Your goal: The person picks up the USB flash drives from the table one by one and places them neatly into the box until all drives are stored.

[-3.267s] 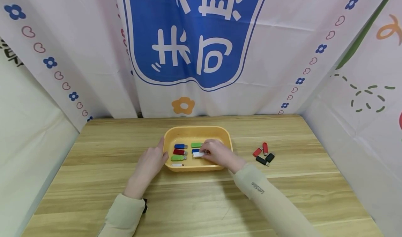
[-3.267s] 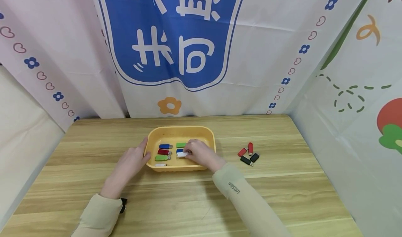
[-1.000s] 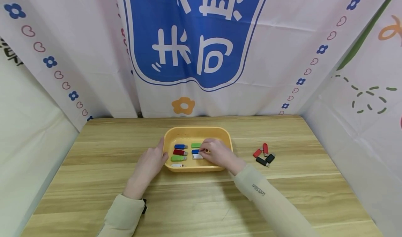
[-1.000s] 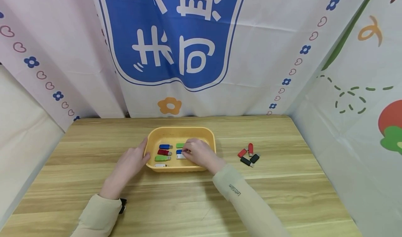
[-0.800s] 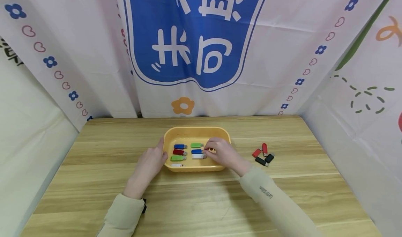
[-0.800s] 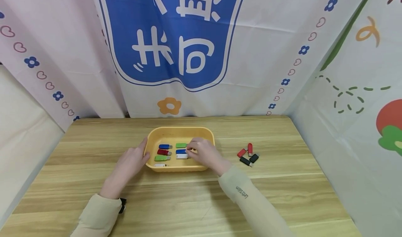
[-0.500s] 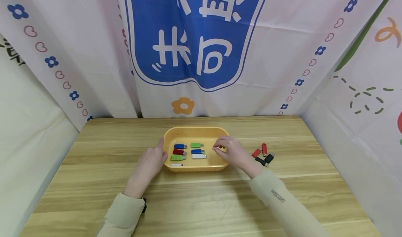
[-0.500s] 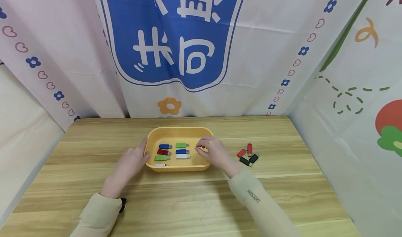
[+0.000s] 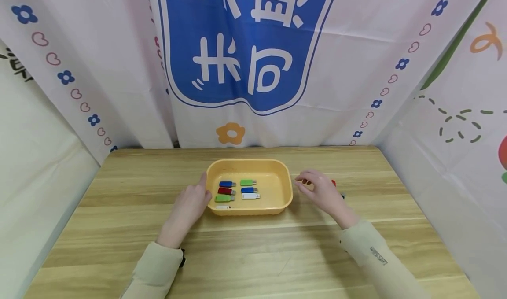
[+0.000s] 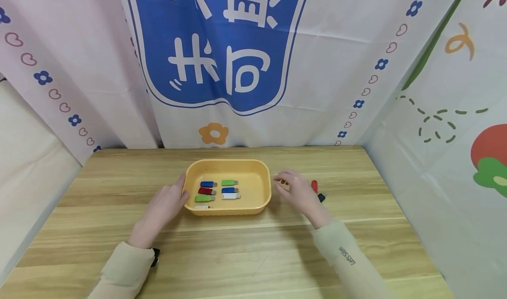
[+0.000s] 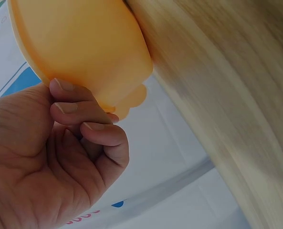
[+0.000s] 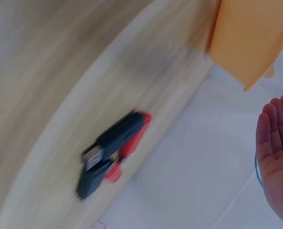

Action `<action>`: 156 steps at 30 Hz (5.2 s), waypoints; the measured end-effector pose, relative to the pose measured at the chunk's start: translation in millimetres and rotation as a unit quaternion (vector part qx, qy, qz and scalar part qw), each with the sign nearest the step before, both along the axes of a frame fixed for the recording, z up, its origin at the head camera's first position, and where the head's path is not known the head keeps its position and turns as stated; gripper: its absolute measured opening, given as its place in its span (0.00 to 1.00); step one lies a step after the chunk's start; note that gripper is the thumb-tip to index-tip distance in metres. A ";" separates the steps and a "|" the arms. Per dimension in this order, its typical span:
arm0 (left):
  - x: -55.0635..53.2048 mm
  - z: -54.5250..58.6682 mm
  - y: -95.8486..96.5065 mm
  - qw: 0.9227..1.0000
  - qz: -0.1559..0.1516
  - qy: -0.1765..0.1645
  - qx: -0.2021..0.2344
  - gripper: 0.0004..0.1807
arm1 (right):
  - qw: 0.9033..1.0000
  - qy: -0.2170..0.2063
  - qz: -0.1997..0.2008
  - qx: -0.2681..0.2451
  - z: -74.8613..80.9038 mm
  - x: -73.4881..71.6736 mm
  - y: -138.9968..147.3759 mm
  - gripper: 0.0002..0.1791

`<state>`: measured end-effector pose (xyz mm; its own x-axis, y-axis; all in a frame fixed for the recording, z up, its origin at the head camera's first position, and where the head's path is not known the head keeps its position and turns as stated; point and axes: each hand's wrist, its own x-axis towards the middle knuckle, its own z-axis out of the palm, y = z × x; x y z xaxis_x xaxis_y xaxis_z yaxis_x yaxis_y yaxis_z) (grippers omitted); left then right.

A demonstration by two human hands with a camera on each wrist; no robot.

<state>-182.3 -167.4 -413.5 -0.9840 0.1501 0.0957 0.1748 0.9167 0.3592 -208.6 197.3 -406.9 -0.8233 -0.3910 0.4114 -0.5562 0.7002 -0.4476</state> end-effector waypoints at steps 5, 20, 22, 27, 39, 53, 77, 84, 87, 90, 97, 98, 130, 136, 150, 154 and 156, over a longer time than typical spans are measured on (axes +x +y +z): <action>-1.9 0.7 0.5 1.000 0.001 0.002 0.000 0.33 | 1.000 0.006 -0.014 0.012 -8.1 2.9 23.3 0.06; -1.9 -0.3 0.9 1.000 0.003 -0.004 0.001 0.33 | 0.994 -0.051 -0.050 0.079 -22.5 15.5 68.3 0.15; -1.9 -0.5 0.9 1.000 0.003 -0.006 0.000 0.33 | 0.992 -0.070 -0.057 0.083 -22.7 17.0 72.1 0.15; -2.2 -0.8 0.9 1.000 0.005 -0.011 -0.002 0.34 | 0.987 -0.102 -0.077 0.102 -23.6 20.4 78.4 0.16; -1.7 -0.7 -0.3 1.000 0.002 -0.002 0.000 0.33 | 0.985 -0.077 -0.090 0.125 -33.9 21.3 83.0 0.15; -1.2 0.6 0.0 1.000 0.003 -0.010 0.001 0.34 | 0.983 -0.073 -0.079 0.147 -35.2 21.8 80.8 0.12; -0.8 0.6 -1.3 1.000 0.002 -0.021 0.016 0.35 | 0.988 -0.063 -0.045 0.132 -25.9 20.2 60.6 0.12; -0.1 1.6 -1.0 1.000 0.001 -0.024 0.014 0.36 | 0.992 -0.028 -0.030 0.117 -19.2 21.5 48.6 0.13; 0.0 1.2 -1.2 1.000 0.000 -0.022 0.015 0.35 | 0.994 -0.017 -0.020 0.103 -16.2 20.8 44.4 0.13; 0.3 1.6 -1.1 1.000 -0.001 -0.018 0.018 0.35 | 0.997 -0.003 -0.007 0.082 -13.0 19.8 40.4 0.13; 0.6 2.9 -1.1 1.000 0.003 -0.022 0.020 0.35 | 0.998 0.023 0.013 0.061 -5.2 19.0 32.0 0.14; 0.6 3.0 -1.0 1.000 0.003 -0.022 0.019 0.35 | 0.998 0.025 0.014 0.059 -4.3 19.0 31.1 0.14; -1.3 1.5 -0.6 1.000 0.007 -0.019 0.010 0.35 | 0.999 -0.014 0.030 0.033 10.7 11.7 -25.1 0.13; -1.2 1.2 -1.0 1.000 0.005 -0.019 0.011 0.35 | 0.998 -0.015 0.048 0.045 8.2 10.5 -37.6 0.12; -1.9 0.5 -0.4 1.000 0.006 -0.019 0.007 0.34 | 0.995 -0.050 0.062 0.063 2.3 9.8 -58.4 0.12; -1.8 0.6 -0.3 1.000 0.006 -0.016 0.009 0.34 | 0.994 -0.057 0.066 0.066 1.3 9.1 -63.5 0.11; -1.7 0.4 -0.4 1.000 0.005 -0.014 0.010 0.34 | 0.993 -0.065 0.066 0.068 0.9 8.7 -65.7 0.11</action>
<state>-184.0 -167.8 -413.1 -0.9880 0.1376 0.0702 0.1540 0.9110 0.3826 -199.9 131.6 -405.9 -0.8039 -0.5440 0.2403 -0.5908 0.6841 -0.4277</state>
